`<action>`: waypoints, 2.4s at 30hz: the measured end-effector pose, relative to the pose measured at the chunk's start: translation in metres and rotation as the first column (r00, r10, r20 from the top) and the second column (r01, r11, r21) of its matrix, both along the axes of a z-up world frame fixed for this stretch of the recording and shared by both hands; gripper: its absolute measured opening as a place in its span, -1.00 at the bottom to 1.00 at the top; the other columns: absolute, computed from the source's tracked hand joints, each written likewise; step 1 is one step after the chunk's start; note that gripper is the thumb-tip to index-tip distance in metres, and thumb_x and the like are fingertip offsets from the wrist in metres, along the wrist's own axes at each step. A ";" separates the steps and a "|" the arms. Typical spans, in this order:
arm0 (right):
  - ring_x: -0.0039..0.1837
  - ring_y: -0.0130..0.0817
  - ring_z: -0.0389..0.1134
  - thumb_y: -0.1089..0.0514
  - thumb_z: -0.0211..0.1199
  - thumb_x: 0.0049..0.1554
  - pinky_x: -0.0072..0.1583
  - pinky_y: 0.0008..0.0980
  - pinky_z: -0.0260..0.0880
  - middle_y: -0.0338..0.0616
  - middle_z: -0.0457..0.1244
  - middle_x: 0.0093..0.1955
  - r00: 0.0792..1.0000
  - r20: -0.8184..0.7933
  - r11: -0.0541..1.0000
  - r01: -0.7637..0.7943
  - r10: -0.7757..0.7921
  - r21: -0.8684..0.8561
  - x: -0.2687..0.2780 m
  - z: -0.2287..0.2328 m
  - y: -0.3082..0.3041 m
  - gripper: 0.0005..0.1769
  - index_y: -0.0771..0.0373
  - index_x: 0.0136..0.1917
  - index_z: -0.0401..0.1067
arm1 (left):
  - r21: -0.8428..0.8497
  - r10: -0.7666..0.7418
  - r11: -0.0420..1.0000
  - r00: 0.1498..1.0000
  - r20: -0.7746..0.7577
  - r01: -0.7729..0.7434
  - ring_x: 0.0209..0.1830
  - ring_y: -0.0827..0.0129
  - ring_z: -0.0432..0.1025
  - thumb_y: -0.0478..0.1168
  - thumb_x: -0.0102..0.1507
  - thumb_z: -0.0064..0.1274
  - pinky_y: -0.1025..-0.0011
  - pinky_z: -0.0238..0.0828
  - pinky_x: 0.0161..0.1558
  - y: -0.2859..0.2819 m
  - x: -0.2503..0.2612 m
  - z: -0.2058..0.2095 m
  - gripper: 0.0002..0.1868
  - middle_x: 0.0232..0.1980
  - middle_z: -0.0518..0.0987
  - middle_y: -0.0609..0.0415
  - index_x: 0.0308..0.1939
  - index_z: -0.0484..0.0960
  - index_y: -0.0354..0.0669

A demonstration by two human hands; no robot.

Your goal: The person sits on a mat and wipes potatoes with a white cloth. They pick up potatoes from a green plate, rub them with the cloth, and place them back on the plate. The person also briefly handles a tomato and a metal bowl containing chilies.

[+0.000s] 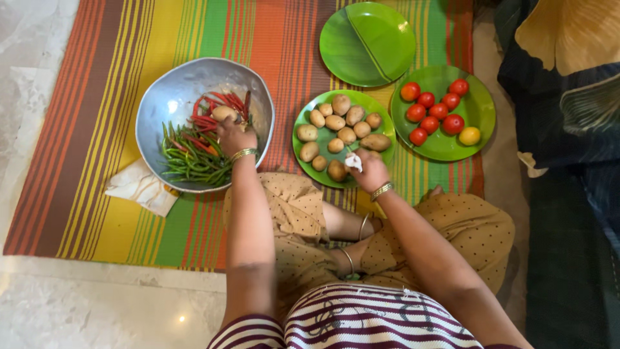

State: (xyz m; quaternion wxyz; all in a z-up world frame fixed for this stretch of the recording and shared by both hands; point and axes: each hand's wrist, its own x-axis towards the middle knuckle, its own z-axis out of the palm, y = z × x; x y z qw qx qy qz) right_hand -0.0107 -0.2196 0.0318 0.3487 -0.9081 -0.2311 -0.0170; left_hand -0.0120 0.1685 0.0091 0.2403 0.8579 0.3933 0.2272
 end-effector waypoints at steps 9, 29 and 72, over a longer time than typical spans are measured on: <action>-0.01 0.05 0.41 0.15 0.35 -0.02 0.01 -0.01 0.42 0.00 0.38 -0.05 0.986 -0.095 0.989 -0.142 0.137 -0.048 0.001 -0.001 0.012 -0.68 0.12 0.03 0.44 | -0.183 -0.027 0.981 0.893 -0.449 -0.063 0.34 -0.12 0.25 0.02 0.14 0.19 -0.17 0.31 0.17 0.009 0.025 -0.013 -0.29 0.40 0.27 -0.02 0.37 0.33 0.22; 0.04 -0.21 0.41 0.01 0.22 0.24 0.07 -0.24 0.43 -0.16 0.41 0.03 0.837 -0.536 0.773 0.265 0.113 0.577 0.011 -0.043 0.017 -0.75 0.11 0.15 0.47 | 0.064 -0.470 0.872 0.795 0.384 0.485 0.08 0.06 0.43 0.02 0.23 0.28 0.10 0.55 -0.04 -0.133 -0.017 0.081 -0.45 0.19 0.33 -0.09 0.20 0.44 -0.01; -0.37 -0.26 0.43 -0.50 -0.19 0.20 -0.42 -0.38 0.23 -0.04 0.42 -0.22 0.518 -0.816 0.377 0.724 0.258 0.578 0.001 0.005 -0.045 -0.20 0.24 0.08 0.44 | 0.082 -0.740 0.611 0.605 -0.296 0.787 -0.09 0.07 0.53 -0.08 0.22 0.02 0.11 0.46 -0.11 -0.281 -0.123 0.027 -0.77 -0.08 0.64 0.01 -0.10 0.63 -0.02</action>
